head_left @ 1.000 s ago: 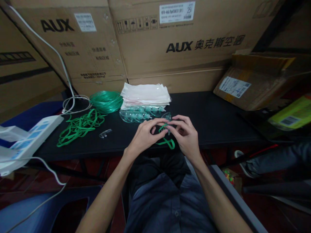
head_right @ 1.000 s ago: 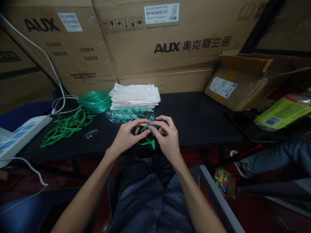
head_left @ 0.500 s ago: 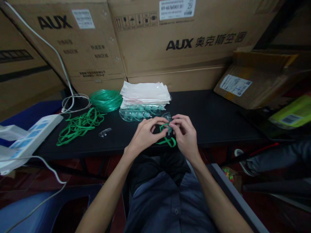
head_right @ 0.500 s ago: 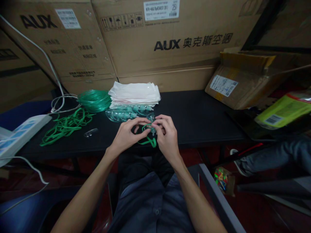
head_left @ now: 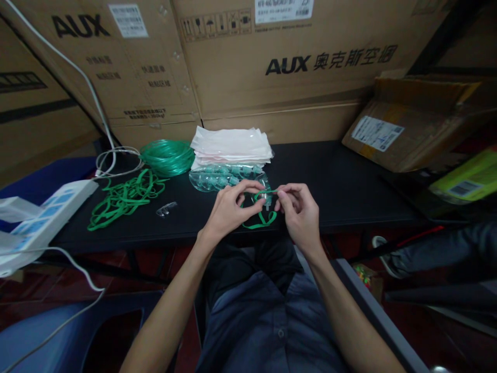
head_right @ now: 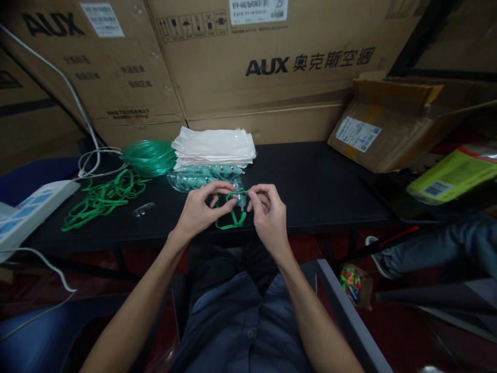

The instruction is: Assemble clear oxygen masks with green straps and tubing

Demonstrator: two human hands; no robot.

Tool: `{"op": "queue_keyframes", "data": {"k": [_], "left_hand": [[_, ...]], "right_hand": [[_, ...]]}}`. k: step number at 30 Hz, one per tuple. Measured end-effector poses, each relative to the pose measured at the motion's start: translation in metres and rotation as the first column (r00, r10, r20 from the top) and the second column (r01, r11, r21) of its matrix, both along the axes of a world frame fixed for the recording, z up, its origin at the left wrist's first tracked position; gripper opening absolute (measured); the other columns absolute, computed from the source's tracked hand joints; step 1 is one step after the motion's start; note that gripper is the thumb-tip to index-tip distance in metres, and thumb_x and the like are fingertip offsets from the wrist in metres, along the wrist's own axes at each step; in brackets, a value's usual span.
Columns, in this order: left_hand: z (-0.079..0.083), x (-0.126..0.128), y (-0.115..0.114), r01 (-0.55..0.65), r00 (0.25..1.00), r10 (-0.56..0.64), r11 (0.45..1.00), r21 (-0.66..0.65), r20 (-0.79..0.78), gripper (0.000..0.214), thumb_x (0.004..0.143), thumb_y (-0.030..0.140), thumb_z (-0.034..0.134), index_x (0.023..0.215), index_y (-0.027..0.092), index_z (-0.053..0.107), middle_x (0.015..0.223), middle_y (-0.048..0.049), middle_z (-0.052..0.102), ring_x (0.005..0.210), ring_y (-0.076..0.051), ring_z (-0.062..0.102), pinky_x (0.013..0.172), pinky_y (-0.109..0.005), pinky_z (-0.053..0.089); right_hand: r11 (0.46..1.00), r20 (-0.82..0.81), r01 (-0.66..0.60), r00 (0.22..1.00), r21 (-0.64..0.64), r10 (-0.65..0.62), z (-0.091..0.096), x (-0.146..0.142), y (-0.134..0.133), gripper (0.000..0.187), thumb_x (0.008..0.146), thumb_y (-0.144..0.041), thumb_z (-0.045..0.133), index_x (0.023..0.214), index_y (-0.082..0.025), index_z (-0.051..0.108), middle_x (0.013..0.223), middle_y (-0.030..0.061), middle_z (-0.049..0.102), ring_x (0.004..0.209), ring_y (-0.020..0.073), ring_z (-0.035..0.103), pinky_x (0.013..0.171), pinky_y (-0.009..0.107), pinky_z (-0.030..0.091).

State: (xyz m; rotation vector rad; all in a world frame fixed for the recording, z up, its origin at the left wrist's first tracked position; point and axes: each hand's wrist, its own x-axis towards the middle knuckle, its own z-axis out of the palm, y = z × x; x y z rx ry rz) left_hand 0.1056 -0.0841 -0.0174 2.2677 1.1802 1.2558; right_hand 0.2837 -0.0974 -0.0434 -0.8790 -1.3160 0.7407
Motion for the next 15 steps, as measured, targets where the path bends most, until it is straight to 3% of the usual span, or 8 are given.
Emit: {"op": "queue_keyframes", "data": {"k": [5, 7, 10, 15], "left_hand": [[-0.0002, -0.0002, -0.0010, 0.005, 0.999, -0.004, 1.000, 0.029, -0.048, 0.023, 0.088, 0.029, 0.071, 0.110, 0.022, 0.068, 0.092, 0.0022, 0.077, 0.053, -0.008, 0.052, 0.066, -0.023, 0.042], [0.0001, -0.0001, -0.0020, 0.001, 0.997, 0.003, 0.999, 0.040, -0.082, 0.024, 0.088, 0.027, 0.072, 0.112, 0.023, 0.067, 0.093, 0.0031, 0.078, 0.058, -0.009, 0.057, 0.074, -0.025, 0.043], [0.0007, 0.0002, -0.0030, -0.012, 0.994, 0.018, 0.999, 0.049, -0.111, 0.024, 0.088, 0.027, 0.072, 0.112, 0.024, 0.067, 0.095, 0.0031, 0.078, 0.063, -0.011, 0.061, 0.080, -0.027, 0.042], [0.0007, 0.0003, -0.0019, -0.031, 0.992, 0.039, 0.997, 0.067, -0.122, 0.023, 0.088, 0.027, 0.071, 0.110, 0.023, 0.067, 0.091, 0.0036, 0.078, 0.057, -0.010, 0.056, 0.076, -0.027, 0.042]], "right_hand": [[0.996, -0.017, -0.084, 0.996, -0.033, 0.083, -0.0014, 0.0012, -0.0006, 0.023, 0.089, -0.031, 0.071, 0.108, -0.024, 0.061, 0.088, 0.0008, 0.065, 0.072, 0.0149, 0.063, 0.068, 0.029, 0.053], [0.996, 0.023, -0.090, 0.996, -0.013, 0.090, -0.0031, 0.0018, 0.0002, 0.017, 0.089, -0.029, 0.072, 0.104, -0.023, 0.066, 0.089, 0.0021, 0.066, 0.076, 0.0160, 0.064, 0.071, 0.030, 0.052], [0.998, 0.102, -0.046, 0.994, 0.044, 0.042, -0.0039, 0.0026, 0.0011, 0.004, 0.090, -0.026, 0.071, 0.092, -0.022, 0.071, 0.090, 0.0037, 0.067, 0.080, 0.0177, 0.064, 0.071, 0.031, 0.051], [0.995, 0.138, 0.056, 0.988, 0.087, -0.068, -0.0022, 0.0018, 0.0015, 0.009, 0.094, -0.027, 0.065, 0.089, -0.022, 0.069, 0.088, 0.0032, 0.064, 0.078, 0.0174, 0.062, 0.071, 0.031, 0.050]]}}
